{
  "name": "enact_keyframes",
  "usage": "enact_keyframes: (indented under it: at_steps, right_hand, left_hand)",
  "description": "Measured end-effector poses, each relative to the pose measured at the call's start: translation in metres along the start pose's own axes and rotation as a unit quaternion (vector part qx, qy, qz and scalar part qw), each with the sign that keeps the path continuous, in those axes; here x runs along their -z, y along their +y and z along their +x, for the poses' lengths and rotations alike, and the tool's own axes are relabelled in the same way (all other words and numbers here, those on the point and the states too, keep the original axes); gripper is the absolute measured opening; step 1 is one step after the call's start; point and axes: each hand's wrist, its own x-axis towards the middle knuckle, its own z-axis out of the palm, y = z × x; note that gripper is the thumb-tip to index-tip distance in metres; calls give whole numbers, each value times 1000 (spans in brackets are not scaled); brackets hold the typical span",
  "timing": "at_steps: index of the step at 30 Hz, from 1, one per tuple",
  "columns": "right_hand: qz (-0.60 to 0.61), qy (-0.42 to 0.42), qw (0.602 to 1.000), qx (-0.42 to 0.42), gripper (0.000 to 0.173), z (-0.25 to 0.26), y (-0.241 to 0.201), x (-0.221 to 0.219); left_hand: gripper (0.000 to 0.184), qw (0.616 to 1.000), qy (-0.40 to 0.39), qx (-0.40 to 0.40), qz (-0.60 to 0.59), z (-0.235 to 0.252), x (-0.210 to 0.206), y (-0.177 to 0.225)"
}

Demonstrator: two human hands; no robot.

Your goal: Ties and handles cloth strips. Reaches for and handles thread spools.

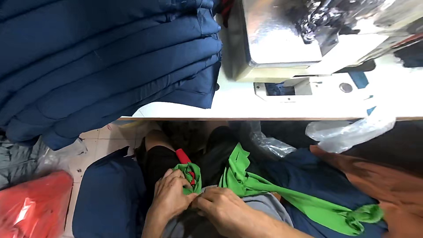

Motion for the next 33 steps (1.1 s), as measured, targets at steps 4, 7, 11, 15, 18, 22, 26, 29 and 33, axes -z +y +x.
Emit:
enact_keyframes:
  at_steps: [4, 7, 11, 15, 18, 22, 26, 29, 33]
  right_hand:
    - [1, -9, 1000, 8, 11, 0, -2, -1]
    - [-7, -7, 1000, 1, 11, 0, -1, 1]
    - [51, -10, 998, -44, 14, -3, 4, 22]
    - [88, 27, 992, -87, 24, -8, 20, 47]
    - [104, 73, 984, -126, 29, -10, 37, 63]
    - [76, 92, 977, -176, 33, -12, 55, 82]
    - [58, 55, 972, -220, 40, -12, 64, 109]
    - [49, -27, 967, -247, 41, 2, 53, 132]
    - [3, -160, 926, -342, 35, 37, 17, 150]
  left_hand:
    - [29, 999, 12, -24, 17, -11, -4, -1]
    - [21, 977, 190, -57, 80, -17, -25, -5]
    - [22, 921, 389, 23, -14, -17, -28, -37]
    - [24, 746, 464, 113, -464, -36, -6, -70]
    - [38, 501, 432, 76, -746, -52, 6, -89]
    - [53, 371, 371, -24, -851, -60, -1, -111]
    - [51, 348, 374, -54, -858, -73, -6, -132]
    - [52, 348, 403, -46, -845, -91, -6, -153]
    - [55, 362, 439, -52, -821, -112, -15, -181]
